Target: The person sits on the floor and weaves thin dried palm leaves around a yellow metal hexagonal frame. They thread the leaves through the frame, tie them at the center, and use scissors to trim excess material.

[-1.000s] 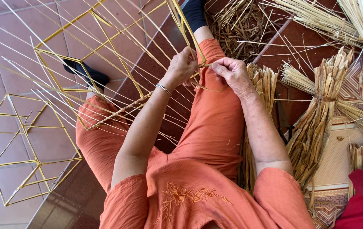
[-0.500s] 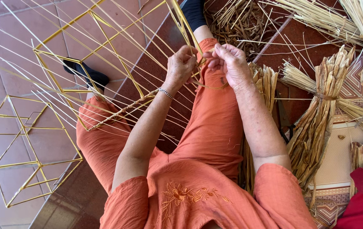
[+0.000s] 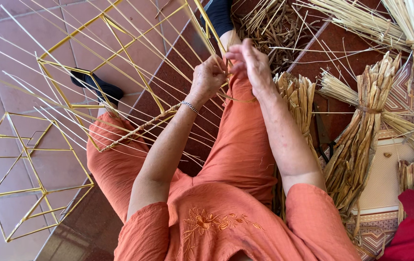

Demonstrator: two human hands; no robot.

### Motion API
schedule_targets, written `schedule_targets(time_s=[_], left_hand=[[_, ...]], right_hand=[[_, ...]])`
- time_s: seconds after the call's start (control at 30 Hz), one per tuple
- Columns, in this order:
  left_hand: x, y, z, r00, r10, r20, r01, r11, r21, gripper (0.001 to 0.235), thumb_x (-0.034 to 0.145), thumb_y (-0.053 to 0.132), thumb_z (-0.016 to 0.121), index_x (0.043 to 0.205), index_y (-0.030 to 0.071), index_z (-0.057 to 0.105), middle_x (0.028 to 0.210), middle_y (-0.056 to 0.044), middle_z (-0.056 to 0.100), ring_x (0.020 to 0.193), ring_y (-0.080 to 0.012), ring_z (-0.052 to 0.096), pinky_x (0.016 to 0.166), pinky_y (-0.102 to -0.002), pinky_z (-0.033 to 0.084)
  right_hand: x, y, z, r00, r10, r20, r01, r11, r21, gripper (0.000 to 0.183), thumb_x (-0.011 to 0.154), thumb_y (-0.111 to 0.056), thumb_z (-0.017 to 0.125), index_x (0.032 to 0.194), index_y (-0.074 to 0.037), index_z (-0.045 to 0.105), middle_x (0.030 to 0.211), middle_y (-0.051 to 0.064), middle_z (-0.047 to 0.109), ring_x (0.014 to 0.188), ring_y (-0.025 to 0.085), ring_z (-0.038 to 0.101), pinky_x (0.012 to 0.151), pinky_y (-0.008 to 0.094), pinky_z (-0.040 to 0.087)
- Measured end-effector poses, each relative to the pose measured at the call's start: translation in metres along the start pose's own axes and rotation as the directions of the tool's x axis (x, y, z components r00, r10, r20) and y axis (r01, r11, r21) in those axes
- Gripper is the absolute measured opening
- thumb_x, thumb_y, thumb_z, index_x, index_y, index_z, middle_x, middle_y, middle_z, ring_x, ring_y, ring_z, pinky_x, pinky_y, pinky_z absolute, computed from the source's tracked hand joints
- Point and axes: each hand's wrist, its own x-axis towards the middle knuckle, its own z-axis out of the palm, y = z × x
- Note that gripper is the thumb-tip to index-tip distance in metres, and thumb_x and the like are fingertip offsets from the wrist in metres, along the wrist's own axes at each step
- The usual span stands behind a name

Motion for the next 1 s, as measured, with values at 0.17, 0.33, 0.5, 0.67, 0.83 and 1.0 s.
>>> schedule_targets(time_s=[0.17,0.33,0.5,0.67,0.83,1.0], left_hand=[[0.005,-0.006,0.001,0.989,-0.126,0.071,0.124,0.992,0.039,0.017,0.085,0.000,0.074,0.097,0.010,0.081,0.084,-0.004,0.080,0.066,-0.0068,0.072,0.057,-0.026,0.062],[0.007,-0.007,0.001,0.995,-0.089,0.054,0.084,0.993,0.080,0.016,0.084,0.005,0.078,0.100,0.007,0.080,0.089,-0.007,0.080,0.073,-0.0108,0.077,0.067,-0.026,0.066],[0.002,0.006,0.000,0.992,-0.097,0.077,0.068,0.947,0.314,0.015,0.085,0.011,0.076,0.099,0.009,0.081,0.091,-0.013,0.078,0.079,-0.0235,0.079,0.077,-0.034,0.063],[-0.001,0.020,0.002,0.996,0.023,0.082,-0.064,0.839,0.540,0.008,0.085,0.013,0.076,0.088,0.008,0.081,0.100,-0.017,0.071,0.083,-0.0324,0.072,0.074,-0.045,0.058],[0.007,0.016,0.006,0.960,-0.249,0.130,0.164,0.874,0.458,0.013,0.092,0.013,0.070,0.102,0.007,0.076,0.093,-0.017,0.076,0.083,-0.0272,0.074,0.076,-0.040,0.059],[0.013,0.002,0.002,0.903,-0.379,0.204,0.367,0.926,0.092,0.021,0.091,0.008,0.063,0.110,0.000,0.069,0.095,-0.013,0.076,0.070,-0.0152,0.074,0.053,-0.024,0.064]], right_hand=[[-0.035,0.024,-0.007,0.992,0.111,-0.059,-0.123,0.756,-0.643,0.055,0.113,-0.054,0.051,0.099,-0.005,0.074,0.079,0.011,0.069,0.063,0.015,0.060,0.058,0.032,0.052],[-0.031,0.052,0.006,0.964,-0.167,0.207,0.256,0.367,-0.894,0.019,0.092,-0.030,0.077,0.100,-0.013,0.078,0.079,0.001,0.073,0.068,0.013,0.065,0.067,0.035,0.055],[-0.031,0.053,0.006,0.952,-0.226,0.205,0.274,0.340,-0.900,0.013,0.090,-0.027,0.081,0.093,-0.014,0.079,0.080,0.002,0.073,0.074,0.016,0.067,0.074,0.038,0.056],[-0.037,0.050,0.005,0.946,-0.261,0.192,0.275,0.331,-0.903,0.017,0.091,-0.028,0.080,0.089,-0.011,0.078,0.076,0.003,0.072,0.071,0.018,0.067,0.071,0.040,0.055],[-0.039,0.052,0.008,0.930,-0.324,0.174,0.287,0.342,-0.895,0.013,0.096,-0.022,0.076,0.089,-0.011,0.078,0.077,0.002,0.073,0.067,0.015,0.067,0.067,0.036,0.057],[-0.047,0.046,0.006,0.949,-0.306,0.080,0.247,0.558,-0.793,0.015,0.100,-0.023,0.074,0.098,-0.009,0.075,0.085,0.003,0.075,0.069,0.010,0.070,0.064,0.029,0.059]])
